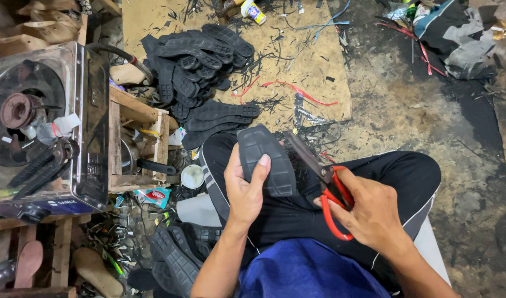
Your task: The person sits cross-legged and uses red-handled shears to trim the edges of black rubber shoe soles. They pick up each sole, cut along the perimeter, and place the trimmed pieces aside. The process is repeated for multiple soles throughout the clip.
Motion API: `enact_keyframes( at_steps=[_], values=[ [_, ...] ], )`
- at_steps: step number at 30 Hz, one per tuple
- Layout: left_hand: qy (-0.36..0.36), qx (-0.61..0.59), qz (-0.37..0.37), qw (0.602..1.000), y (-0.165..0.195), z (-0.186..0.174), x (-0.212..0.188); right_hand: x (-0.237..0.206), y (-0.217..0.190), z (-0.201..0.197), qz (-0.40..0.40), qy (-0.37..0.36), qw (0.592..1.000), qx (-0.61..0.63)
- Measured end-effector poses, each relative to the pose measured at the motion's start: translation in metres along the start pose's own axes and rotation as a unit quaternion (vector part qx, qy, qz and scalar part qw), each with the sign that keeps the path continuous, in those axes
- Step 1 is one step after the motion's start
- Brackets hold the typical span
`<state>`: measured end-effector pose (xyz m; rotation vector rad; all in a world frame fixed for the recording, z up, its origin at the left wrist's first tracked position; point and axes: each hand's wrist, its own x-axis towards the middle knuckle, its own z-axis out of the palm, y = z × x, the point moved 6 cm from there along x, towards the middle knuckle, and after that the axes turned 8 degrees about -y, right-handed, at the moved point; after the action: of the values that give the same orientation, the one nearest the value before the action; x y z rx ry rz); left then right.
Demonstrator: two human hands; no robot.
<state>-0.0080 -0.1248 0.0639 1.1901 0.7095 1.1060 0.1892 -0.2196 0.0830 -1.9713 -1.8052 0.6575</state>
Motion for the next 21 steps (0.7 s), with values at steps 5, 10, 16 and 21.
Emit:
enact_keyframes(
  at_steps=[5, 10, 16, 21],
  values=[
    [-0.016, 0.057, 0.026, 0.998, -0.001, 0.011, -0.006, -0.001, -0.012, 0.000, -0.066, 0.081, 0.991, -0.080],
    [-0.025, 0.039, 0.009, 0.999, -0.005, 0.010, -0.009, 0.005, -0.002, 0.005, -0.027, 0.042, 0.994, -0.102],
    [-0.005, 0.018, -0.017, 1.000, -0.008, 0.005, -0.008, 0.000, -0.009, 0.000, -0.062, 0.076, 0.991, -0.087],
    [-0.024, 0.041, 0.000, 0.999, -0.006, 0.014, -0.011, 0.003, -0.009, 0.003, -0.044, 0.068, 0.993, -0.084]
  ],
)
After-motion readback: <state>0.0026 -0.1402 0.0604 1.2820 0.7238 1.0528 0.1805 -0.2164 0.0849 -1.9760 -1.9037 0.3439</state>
